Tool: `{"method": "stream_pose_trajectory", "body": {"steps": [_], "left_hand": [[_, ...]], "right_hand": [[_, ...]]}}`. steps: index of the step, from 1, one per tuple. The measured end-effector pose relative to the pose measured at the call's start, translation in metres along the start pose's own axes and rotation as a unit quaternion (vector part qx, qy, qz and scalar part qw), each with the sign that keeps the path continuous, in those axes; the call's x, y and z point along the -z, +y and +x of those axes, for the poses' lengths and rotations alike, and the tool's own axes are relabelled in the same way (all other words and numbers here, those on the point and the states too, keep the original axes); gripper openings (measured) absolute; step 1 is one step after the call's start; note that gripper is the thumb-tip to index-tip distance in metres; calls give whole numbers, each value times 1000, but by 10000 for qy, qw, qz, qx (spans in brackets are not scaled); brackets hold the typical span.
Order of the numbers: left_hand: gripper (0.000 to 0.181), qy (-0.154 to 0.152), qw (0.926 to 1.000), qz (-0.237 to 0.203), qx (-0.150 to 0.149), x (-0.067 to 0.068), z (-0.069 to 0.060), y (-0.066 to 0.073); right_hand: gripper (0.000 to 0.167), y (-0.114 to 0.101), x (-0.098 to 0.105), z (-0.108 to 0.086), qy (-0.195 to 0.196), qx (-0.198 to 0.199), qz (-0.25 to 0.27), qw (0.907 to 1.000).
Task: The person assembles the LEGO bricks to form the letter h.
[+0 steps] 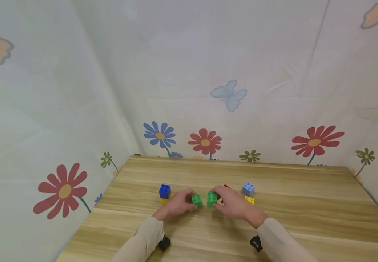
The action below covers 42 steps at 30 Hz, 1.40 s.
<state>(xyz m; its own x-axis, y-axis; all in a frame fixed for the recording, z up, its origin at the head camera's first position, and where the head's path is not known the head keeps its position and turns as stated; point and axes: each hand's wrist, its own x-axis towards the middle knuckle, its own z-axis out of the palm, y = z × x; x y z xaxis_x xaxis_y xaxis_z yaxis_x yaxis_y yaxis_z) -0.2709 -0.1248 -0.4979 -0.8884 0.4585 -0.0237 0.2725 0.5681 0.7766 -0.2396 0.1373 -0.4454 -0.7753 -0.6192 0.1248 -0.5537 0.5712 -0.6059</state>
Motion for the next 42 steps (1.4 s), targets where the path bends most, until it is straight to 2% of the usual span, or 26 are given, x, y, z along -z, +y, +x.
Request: {"method": "stream_pose_trajectory", "body": {"steps": [10, 19, 27, 37, 42], "left_hand": [[27, 2, 9998, 156, -105, 4, 7, -5], [29, -49, 9999, 86, -51, 4, 6, -2], [30, -112, 9998, 141, -98, 5, 6, 0], [32, -108, 9995, 209, -204, 5, 6, -2], [32, -128, 9995, 237, -144, 5, 6, -3]], "right_hand": [[43, -3, 0, 7, 79, -265, 93, 9996], [46, -5, -7, 14, 119, -405, -121, 9990], [46, -4, -14, 23, 126, -607, 177, 9979], [36, -1, -25, 29, 138, -706, 686, 9950], [37, 0, -30, 32, 177, -757, 848, 9934]]}}
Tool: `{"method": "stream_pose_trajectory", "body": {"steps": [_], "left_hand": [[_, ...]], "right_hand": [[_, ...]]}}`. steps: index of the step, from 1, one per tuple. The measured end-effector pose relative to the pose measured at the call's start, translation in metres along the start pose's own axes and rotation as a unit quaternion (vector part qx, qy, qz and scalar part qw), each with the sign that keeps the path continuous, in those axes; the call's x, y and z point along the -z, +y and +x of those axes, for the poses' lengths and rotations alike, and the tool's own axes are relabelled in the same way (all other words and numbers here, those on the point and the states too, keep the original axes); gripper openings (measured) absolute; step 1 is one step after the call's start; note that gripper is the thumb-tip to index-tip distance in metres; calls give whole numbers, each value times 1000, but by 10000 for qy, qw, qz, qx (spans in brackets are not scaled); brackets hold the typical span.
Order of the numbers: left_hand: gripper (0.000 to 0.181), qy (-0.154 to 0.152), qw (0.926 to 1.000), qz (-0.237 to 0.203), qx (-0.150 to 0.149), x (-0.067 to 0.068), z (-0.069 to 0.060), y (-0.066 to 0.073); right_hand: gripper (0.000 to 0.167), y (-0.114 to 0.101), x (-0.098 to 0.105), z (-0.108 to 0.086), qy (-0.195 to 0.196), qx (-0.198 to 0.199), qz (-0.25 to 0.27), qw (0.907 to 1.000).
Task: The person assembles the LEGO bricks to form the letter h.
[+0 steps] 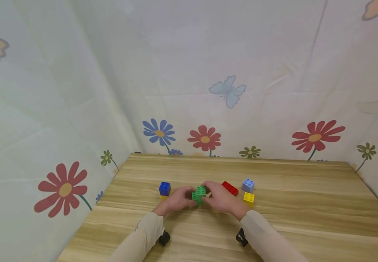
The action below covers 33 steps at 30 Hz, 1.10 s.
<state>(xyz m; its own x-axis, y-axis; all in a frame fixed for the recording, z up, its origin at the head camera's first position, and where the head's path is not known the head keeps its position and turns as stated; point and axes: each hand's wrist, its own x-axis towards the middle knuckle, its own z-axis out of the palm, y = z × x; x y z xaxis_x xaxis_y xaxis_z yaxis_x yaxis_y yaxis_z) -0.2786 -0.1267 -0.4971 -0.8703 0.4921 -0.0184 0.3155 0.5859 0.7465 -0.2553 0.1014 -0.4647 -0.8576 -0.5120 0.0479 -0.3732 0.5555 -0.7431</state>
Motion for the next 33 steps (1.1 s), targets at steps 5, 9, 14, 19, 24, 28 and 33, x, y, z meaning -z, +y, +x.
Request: {"method": "stream_pose_trajectory", "body": {"steps": [5, 9, 14, 19, 24, 28, 33], "left_hand": [[31, -15, 10000, -46, 54, 0, 1, -1], [28, -41, 9999, -132, 102, -1, 2, -2], [27, -35, 9997, -196, 145, -1, 1, -2], [30, 5, 9998, -152, 130, -1, 2, -1], [27, 28, 9999, -111, 93, -1, 3, 0], [25, 45, 9998, -140, 103, -2, 3, -1], [28, 84, 9999, -84, 79, -2, 4, -2]], "right_hand": [[36, 4, -6, 6, 7, 73, 52, 10000], [38, 7, -10, 8, 26, 190, 97, 9998], [41, 8, -10, 8, 104, 230, 99, 9996], [41, 8, -10, 7, 192, 164, 271, 9993], [39, 8, -13, 9, 155, 198, 411, 9988], [41, 6, -14, 10, 93, 164, 388, 9991], [44, 4, -14, 11, 47, 192, 199, 9996]]}}
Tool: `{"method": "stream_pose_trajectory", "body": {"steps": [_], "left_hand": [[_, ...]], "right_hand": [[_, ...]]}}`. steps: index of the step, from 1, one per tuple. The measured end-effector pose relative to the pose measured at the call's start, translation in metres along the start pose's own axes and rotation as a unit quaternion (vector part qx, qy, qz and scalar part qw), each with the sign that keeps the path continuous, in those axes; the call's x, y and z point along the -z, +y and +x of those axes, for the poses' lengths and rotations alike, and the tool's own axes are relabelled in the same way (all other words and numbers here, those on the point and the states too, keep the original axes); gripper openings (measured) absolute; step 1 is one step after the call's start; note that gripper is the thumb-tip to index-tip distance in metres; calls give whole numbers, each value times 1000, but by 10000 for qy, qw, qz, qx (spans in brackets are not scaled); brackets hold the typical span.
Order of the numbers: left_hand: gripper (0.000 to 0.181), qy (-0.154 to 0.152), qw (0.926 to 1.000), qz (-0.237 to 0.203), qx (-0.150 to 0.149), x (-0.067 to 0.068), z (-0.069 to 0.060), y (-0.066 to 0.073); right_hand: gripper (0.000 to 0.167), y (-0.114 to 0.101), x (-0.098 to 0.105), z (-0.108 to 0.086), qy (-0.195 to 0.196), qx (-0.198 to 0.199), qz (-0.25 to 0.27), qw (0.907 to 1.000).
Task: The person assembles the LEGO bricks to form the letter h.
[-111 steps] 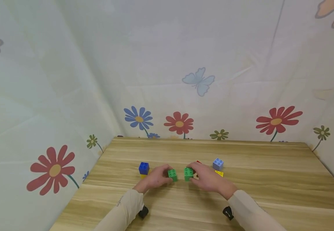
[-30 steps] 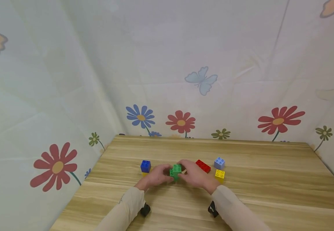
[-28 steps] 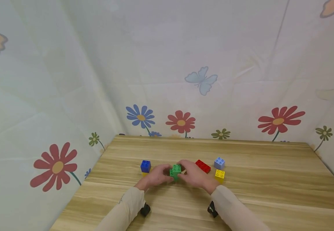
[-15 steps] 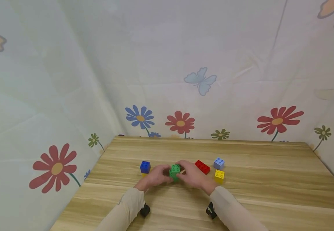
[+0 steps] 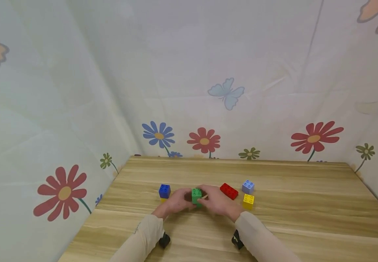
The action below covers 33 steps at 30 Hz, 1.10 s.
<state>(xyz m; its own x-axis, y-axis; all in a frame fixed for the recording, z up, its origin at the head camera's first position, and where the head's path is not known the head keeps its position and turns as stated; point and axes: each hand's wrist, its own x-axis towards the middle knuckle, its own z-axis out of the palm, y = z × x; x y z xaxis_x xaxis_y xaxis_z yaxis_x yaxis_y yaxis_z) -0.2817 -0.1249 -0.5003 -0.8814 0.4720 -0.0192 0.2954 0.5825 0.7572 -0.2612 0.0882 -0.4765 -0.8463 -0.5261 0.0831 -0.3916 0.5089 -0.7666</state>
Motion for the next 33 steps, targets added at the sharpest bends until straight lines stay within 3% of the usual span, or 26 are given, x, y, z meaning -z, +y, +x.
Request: {"method": "stream_pose_trajectory", "body": {"steps": [8, 19, 28, 33], "left_hand": [[33, -47, 9998, -155, 74, 0, 0, -1], [33, -54, 9999, -105, 29, 1, 0, 1], [39, -70, 9997, -217, 82, 2, -1, 2], [38, -75, 9999, -116, 27, 2, -1, 1]], "right_hand": [[51, 0, 0, 4, -163, 155, -404, 9989], [51, -4, 3, 3, -216, -54, -203, 9995], [50, -5, 3, 5, -202, 115, -363, 9991], [49, -2, 3, 4, -152, 9, -226, 9996]]}}
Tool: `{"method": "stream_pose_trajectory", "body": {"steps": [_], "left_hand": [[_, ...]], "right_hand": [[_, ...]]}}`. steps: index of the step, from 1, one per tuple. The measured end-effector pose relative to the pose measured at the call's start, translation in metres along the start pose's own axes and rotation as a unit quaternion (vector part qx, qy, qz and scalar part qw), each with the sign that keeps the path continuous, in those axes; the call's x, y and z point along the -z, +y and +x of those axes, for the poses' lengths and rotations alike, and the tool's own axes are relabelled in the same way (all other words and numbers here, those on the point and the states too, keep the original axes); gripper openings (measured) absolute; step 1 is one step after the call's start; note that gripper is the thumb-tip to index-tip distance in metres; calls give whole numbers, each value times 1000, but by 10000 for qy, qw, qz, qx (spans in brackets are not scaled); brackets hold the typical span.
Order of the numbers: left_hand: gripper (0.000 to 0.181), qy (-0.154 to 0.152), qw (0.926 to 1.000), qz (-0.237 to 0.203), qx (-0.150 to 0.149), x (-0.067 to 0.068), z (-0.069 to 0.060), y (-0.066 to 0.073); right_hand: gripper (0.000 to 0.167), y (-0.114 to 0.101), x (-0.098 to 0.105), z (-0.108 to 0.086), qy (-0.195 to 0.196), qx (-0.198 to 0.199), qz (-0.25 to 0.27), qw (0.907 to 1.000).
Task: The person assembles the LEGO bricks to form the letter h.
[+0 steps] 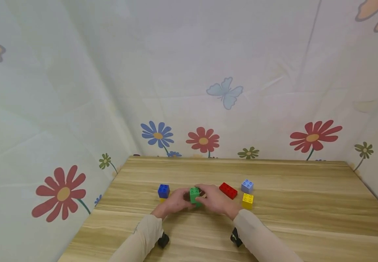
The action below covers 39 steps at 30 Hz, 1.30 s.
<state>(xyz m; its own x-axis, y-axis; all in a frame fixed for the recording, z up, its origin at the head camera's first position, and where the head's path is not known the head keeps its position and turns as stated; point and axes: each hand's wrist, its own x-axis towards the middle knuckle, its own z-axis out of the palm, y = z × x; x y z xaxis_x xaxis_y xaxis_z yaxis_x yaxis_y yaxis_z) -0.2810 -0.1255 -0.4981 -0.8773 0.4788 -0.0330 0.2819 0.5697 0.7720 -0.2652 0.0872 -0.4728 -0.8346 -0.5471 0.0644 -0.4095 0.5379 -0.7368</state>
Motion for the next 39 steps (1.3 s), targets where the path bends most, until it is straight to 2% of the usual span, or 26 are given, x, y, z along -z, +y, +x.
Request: {"method": "stream_pose_trajectory", "body": {"steps": [4, 9, 15, 22, 30, 33, 39], "left_hand": [[36, 12, 9999, -18, 99, 0, 0, 0], [37, 25, 10000, 20, 67, 0, 0, 0], [36, 88, 9999, 66, 52, 0, 2, -1], [36, 17, 10000, 15, -47, 0, 0, 0], [40, -59, 10000, -38, -8, -1, 0, 0], [39, -77, 9999, -65, 44, -2, 1, 0], [41, -64, 9999, -126, 98, 1, 0, 2]], "right_hand": [[47, 2, 0, 0, 27, -37, 118, 9999], [46, 2, 0, 1, 49, -81, 163, 9998], [43, 0, 1, 3, 74, 123, 115, 9998], [41, 1, 0, 4, 103, 102, 85, 9999], [41, 6, 3, 6, 72, 155, 122, 9998], [38, 9, 3, 8, 36, 318, 18, 9995], [40, 9, 1, 10, -47, 628, -574, 9964]]}}
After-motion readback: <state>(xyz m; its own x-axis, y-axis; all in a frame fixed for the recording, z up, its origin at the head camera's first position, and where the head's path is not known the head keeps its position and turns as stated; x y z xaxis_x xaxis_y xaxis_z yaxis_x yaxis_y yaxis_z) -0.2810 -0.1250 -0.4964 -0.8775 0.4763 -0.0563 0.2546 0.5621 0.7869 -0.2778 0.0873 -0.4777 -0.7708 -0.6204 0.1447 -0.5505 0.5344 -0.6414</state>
